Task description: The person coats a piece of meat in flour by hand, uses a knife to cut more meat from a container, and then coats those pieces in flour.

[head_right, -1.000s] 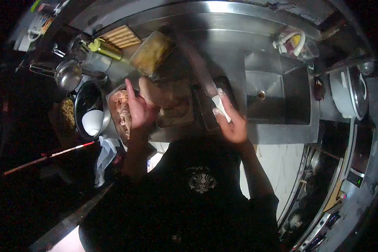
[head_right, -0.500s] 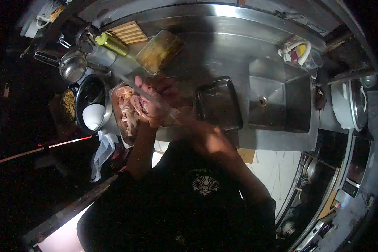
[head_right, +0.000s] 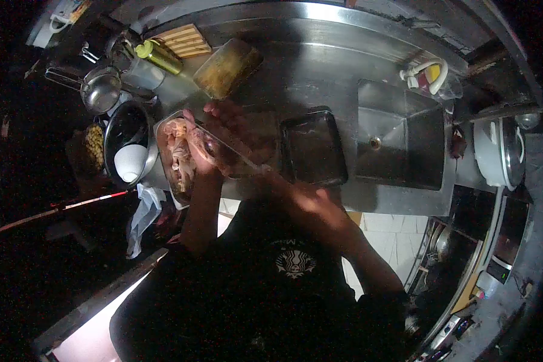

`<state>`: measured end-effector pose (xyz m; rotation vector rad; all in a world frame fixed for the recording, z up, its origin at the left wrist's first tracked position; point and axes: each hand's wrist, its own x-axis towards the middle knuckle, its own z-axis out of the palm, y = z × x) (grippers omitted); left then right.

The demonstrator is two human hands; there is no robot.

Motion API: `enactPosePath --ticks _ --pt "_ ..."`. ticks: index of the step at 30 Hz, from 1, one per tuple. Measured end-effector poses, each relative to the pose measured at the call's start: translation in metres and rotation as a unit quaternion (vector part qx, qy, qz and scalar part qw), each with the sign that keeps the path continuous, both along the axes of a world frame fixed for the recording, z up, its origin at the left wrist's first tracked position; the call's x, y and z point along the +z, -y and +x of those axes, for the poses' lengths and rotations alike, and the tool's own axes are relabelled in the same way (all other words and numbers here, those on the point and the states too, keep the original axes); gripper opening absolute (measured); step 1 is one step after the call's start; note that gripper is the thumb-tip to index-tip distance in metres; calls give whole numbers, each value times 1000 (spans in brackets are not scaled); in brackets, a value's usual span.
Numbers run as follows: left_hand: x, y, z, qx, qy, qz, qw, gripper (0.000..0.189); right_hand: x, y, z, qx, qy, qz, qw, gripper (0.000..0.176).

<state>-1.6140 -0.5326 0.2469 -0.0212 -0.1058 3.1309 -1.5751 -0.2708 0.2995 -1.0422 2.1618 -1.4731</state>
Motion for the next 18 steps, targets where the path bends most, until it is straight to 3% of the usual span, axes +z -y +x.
enactPosePath --ticks 3,5,7,8,9,10,11,12,14,15,17,18 --pt "-18 5 -5 2 -15 14 1000 60 7 -17 -2 22 25 109 993 62" --pt "-33 8 -3 4 10 -20 1000 58 12 -27 -6 14 26 123 992 58" --pt "-55 21 4 22 94 -106 990 52 12 -38 -6 -28 29 39 998 53" --pt "-69 33 9 38 164 -174 970 46 9 -45 -6 -79 31 50 995 48" --pt "-62 33 9 52 233 -240 941 41 6 -50 -5 -130 32 61 989 44" --pt "-33 18 9 43 350 -226 908 40 6 -51 -11 -176 30 28 984 43" --pt "-49 24 13 -51 264 -143 952 41 -1 -55 -12 -214 10 21 976 45" --pt "-81 40 23 -142 172 -57 973 44 -3 -60 -14 -247 97 30 964 46" --pt "-132 42 30 -171 147 -98 969 46 -20 -70 -16 -289 159 34 943 48" --pt "-157 43 33 -185 133 -119 966 49 -44 -75 -16 -301 134 29 944 49" --pt "-169 31 30 -146 317 -276 896 47 -67 -75 -16 -316 85 19 945 50" --pt "-176 29 25 -130 342 -353 861 46 -74 -74 -14 -313 61 32 947 50"
